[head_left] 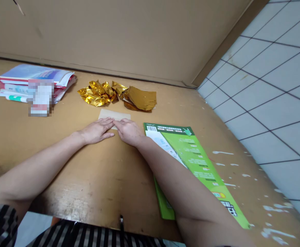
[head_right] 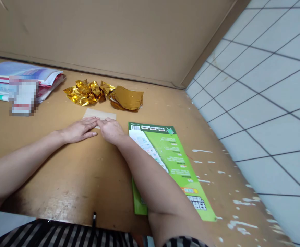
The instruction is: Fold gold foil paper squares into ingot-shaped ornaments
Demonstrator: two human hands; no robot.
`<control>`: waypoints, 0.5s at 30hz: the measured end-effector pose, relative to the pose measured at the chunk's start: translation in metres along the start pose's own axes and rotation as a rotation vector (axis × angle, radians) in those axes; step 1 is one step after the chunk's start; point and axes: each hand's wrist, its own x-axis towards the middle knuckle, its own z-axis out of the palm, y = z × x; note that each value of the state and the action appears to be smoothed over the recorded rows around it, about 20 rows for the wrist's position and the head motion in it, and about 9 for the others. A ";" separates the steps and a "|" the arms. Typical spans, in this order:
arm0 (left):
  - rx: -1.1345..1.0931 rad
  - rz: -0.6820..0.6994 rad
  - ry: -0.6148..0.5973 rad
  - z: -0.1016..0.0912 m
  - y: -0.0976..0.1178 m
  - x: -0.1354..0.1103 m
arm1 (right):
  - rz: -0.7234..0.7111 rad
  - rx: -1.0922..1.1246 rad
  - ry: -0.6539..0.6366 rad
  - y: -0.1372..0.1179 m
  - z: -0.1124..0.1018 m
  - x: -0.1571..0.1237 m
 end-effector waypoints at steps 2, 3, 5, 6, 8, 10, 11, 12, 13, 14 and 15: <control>0.006 -0.026 -0.002 -0.001 0.000 -0.001 | 0.011 -0.031 -0.007 0.003 -0.002 -0.001; 0.009 -0.039 0.004 -0.002 -0.002 -0.002 | 0.020 -0.046 -0.010 0.004 -0.003 -0.001; 0.017 -0.064 0.021 -0.003 -0.005 -0.004 | 0.036 -0.071 -0.015 0.006 -0.004 -0.001; 0.020 -0.076 0.030 -0.003 -0.008 -0.005 | 0.041 -0.084 -0.021 0.006 -0.004 -0.001; 0.019 -0.094 0.044 -0.005 -0.012 -0.008 | 0.045 -0.103 -0.029 0.007 -0.004 -0.001; 0.014 -0.102 0.060 -0.007 -0.016 -0.010 | 0.041 -0.113 -0.036 0.008 -0.004 -0.001; 0.013 -0.104 0.072 -0.007 -0.018 -0.011 | 0.038 -0.116 -0.038 0.009 -0.004 -0.001; 0.012 -0.106 0.083 -0.008 -0.020 -0.012 | 0.036 -0.119 -0.039 0.009 -0.004 -0.001; 0.010 -0.107 0.093 -0.008 -0.021 -0.012 | 0.033 -0.122 -0.040 0.010 -0.004 -0.001; 0.009 -0.107 0.100 -0.008 -0.022 -0.012 | 0.032 -0.128 -0.042 0.011 -0.004 -0.001; 0.009 -0.108 0.105 -0.008 -0.023 -0.012 | 0.032 -0.134 -0.045 0.012 -0.004 -0.001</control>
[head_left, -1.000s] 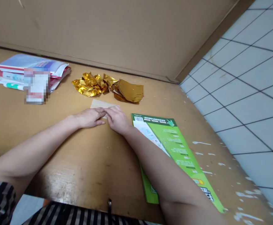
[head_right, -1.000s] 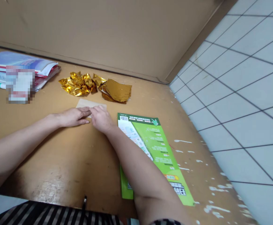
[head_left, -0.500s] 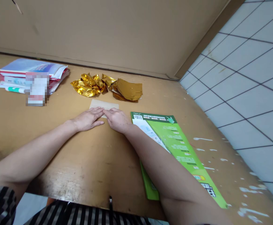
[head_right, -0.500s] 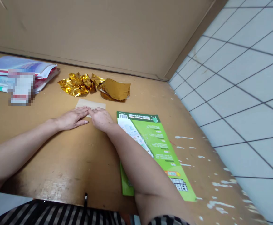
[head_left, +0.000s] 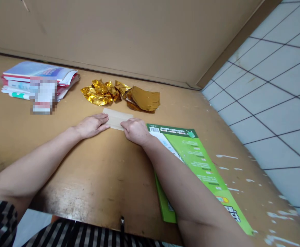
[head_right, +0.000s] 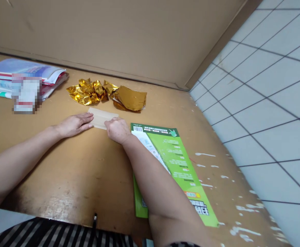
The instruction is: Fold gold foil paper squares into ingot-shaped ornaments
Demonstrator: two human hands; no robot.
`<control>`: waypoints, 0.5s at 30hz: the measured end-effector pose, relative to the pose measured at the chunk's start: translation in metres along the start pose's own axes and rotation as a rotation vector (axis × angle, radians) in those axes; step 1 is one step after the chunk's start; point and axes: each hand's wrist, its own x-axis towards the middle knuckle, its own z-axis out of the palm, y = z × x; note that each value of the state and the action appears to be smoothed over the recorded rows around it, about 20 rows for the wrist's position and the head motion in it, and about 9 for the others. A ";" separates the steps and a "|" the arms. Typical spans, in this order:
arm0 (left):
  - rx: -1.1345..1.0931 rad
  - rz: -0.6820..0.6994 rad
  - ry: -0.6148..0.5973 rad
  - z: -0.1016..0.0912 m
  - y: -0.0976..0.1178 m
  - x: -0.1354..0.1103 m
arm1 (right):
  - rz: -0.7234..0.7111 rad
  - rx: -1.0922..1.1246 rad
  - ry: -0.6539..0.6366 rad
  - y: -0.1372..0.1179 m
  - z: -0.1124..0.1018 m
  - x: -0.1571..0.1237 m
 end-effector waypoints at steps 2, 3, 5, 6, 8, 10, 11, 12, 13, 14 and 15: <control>0.004 0.002 0.004 0.001 -0.001 0.000 | 0.007 -0.016 -0.005 0.002 -0.001 -0.001; 0.008 0.005 0.007 0.001 -0.001 0.000 | 0.013 -0.022 -0.006 0.003 -0.001 -0.001; 0.011 0.011 0.019 0.002 -0.002 0.001 | 0.021 -0.029 -0.002 0.005 -0.001 -0.002; 0.010 0.012 0.025 0.002 -0.002 0.001 | 0.020 -0.028 0.004 0.006 0.000 -0.002; 0.005 0.016 0.033 0.003 -0.003 0.001 | 0.018 -0.007 0.027 0.007 0.003 -0.002; 0.004 0.020 0.035 0.003 -0.004 0.001 | 0.053 0.051 0.078 0.008 0.008 -0.002; 0.005 0.022 0.036 0.003 -0.004 0.001 | 0.090 0.099 0.113 0.010 0.010 -0.001; 0.009 0.022 0.035 0.003 -0.003 0.001 | 0.140 0.156 0.151 0.011 0.013 0.000; 0.014 0.021 0.034 0.003 -0.003 0.001 | 0.196 0.219 0.187 0.013 0.016 0.001; 0.019 0.020 0.031 0.002 -0.002 0.001 | 0.247 0.281 0.215 0.015 0.019 0.003; 0.023 0.019 0.029 0.002 -0.002 0.002 | 0.293 0.335 0.234 0.017 0.021 0.004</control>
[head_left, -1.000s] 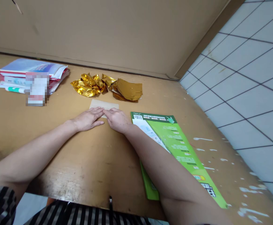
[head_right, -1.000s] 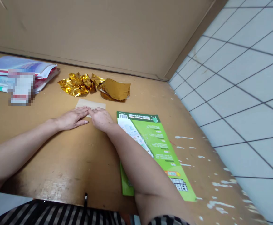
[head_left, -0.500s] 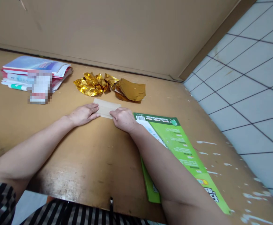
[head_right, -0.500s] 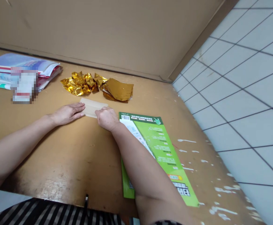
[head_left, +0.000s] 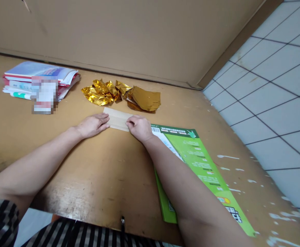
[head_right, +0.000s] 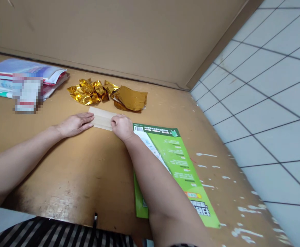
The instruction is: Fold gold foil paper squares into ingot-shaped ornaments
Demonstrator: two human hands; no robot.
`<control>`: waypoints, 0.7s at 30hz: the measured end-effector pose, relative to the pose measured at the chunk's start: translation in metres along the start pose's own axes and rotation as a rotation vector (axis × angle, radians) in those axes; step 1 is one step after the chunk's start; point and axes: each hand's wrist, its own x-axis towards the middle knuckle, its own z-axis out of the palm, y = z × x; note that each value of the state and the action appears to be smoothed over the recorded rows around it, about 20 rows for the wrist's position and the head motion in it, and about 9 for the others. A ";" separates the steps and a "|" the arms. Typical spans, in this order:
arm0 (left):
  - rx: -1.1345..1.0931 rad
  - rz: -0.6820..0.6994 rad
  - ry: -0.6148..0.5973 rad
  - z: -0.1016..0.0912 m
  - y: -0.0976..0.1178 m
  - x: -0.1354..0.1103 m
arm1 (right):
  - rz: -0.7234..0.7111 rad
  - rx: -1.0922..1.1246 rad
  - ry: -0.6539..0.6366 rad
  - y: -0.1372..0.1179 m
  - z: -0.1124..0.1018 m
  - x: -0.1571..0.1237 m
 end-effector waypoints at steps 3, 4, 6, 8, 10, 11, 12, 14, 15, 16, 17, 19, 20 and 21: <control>0.000 0.005 -0.002 -0.001 0.001 0.000 | 0.104 0.126 0.018 0.006 0.004 0.005; -0.002 0.008 0.000 -0.001 0.000 0.000 | 0.131 0.163 0.015 0.008 0.005 0.007; -0.007 0.012 0.004 0.000 -0.001 0.000 | 0.180 0.232 0.006 0.011 0.006 0.009; -0.012 0.016 0.007 0.001 -0.002 0.000 | 0.210 0.289 0.000 0.014 0.007 0.010; -0.017 0.020 0.013 0.002 -0.003 0.000 | 0.221 0.330 -0.003 0.016 0.007 0.011; -0.019 0.021 0.016 0.002 -0.003 0.000 | 0.223 0.345 -0.008 0.018 0.007 0.011; -0.021 0.022 0.020 0.002 -0.004 0.000 | 0.224 0.359 -0.013 0.019 0.008 0.011; -0.025 0.023 0.025 0.002 -0.004 0.000 | 0.226 0.389 -0.024 0.022 0.008 0.011; -0.025 0.022 0.028 0.002 -0.004 0.000 | 0.224 0.409 -0.028 0.023 0.008 0.012; -0.026 0.021 0.031 0.002 -0.004 0.000 | 0.221 0.430 -0.032 0.024 0.008 0.012; -0.027 0.020 0.032 0.002 -0.004 0.000 | 0.220 0.453 -0.034 0.025 0.007 0.012; -0.033 0.021 0.030 0.001 -0.004 0.000 | 0.223 0.506 -0.044 0.026 0.006 0.012; -0.038 0.023 0.031 0.001 -0.005 0.001 | 0.227 0.534 -0.053 0.026 0.006 0.012; -0.043 0.027 0.034 0.001 -0.006 0.001 | 0.233 0.559 -0.060 0.026 0.005 0.012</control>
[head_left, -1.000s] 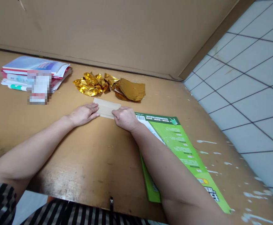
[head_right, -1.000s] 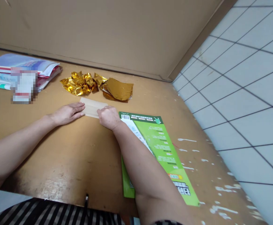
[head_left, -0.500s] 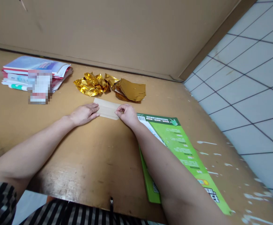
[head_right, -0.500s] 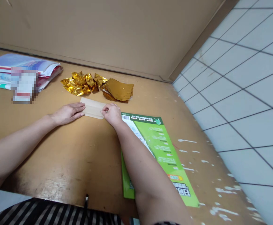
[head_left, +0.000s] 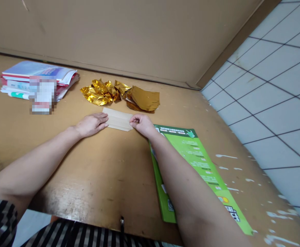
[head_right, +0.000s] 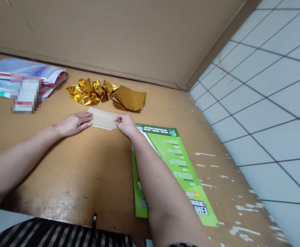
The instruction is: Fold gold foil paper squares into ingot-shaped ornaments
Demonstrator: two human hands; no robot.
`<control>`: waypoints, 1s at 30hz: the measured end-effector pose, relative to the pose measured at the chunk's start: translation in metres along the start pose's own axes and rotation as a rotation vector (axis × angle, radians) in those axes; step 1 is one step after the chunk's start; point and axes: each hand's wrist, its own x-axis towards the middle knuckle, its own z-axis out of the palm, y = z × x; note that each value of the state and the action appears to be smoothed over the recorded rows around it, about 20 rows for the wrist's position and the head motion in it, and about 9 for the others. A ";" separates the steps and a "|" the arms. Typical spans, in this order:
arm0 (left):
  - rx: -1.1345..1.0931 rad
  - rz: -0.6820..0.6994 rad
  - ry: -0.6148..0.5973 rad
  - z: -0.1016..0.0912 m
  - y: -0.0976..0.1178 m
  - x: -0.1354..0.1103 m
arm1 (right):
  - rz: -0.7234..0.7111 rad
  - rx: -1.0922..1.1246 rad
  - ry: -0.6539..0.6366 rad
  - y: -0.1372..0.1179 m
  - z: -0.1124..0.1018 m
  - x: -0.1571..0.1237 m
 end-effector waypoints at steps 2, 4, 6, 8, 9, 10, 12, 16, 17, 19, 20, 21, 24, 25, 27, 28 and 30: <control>-0.006 0.002 0.017 0.000 -0.003 0.000 | 0.013 0.035 -0.011 0.000 -0.001 0.000; -0.004 0.001 0.039 0.001 -0.005 -0.001 | 0.019 0.052 -0.012 0.000 -0.002 -0.001; -0.001 0.003 0.057 0.001 -0.008 -0.001 | 0.017 0.065 -0.013 0.000 -0.003 -0.001; -0.001 0.012 0.073 0.002 -0.009 -0.001 | 0.008 0.079 -0.019 0.002 -0.003 0.000; -0.001 0.018 0.080 0.002 -0.009 -0.001 | 0.002 0.088 -0.020 0.003 -0.003 0.000; -0.001 0.025 0.089 0.002 -0.010 -0.001 | -0.004 0.097 -0.020 0.004 -0.003 0.001; -0.002 0.041 0.114 0.002 -0.010 -0.001 | -0.014 0.122 -0.022 0.006 -0.003 0.002; -0.006 0.068 0.159 0.003 -0.010 0.001 | -0.029 0.176 -0.026 0.009 -0.002 0.004; -0.003 0.067 0.163 0.002 -0.010 0.001 | -0.028 0.181 -0.024 0.009 -0.002 0.005; 0.003 0.048 0.168 0.002 -0.010 0.002 | -0.020 0.183 -0.021 0.009 -0.002 0.004; 0.003 0.033 0.171 0.002 -0.009 0.002 | -0.015 0.182 -0.021 0.009 -0.002 0.004; 0.003 0.016 0.174 0.002 -0.009 0.002 | -0.014 0.179 -0.021 0.009 -0.002 0.004; 0.006 -0.025 0.183 0.002 -0.008 0.004 | -0.021 0.169 -0.016 0.009 -0.002 0.004; 0.011 -0.033 0.185 0.002 -0.008 0.005 | -0.024 0.167 -0.016 0.009 -0.002 0.004; 0.024 -0.041 0.187 0.001 -0.007 0.006 | -0.026 0.161 -0.015 0.010 -0.002 0.005; 0.031 -0.042 0.186 0.001 -0.007 0.006 | -0.026 0.158 -0.016 0.010 -0.002 0.005; 0.046 -0.044 0.183 0.001 -0.007 0.007 | -0.026 0.153 -0.018 0.011 -0.002 0.006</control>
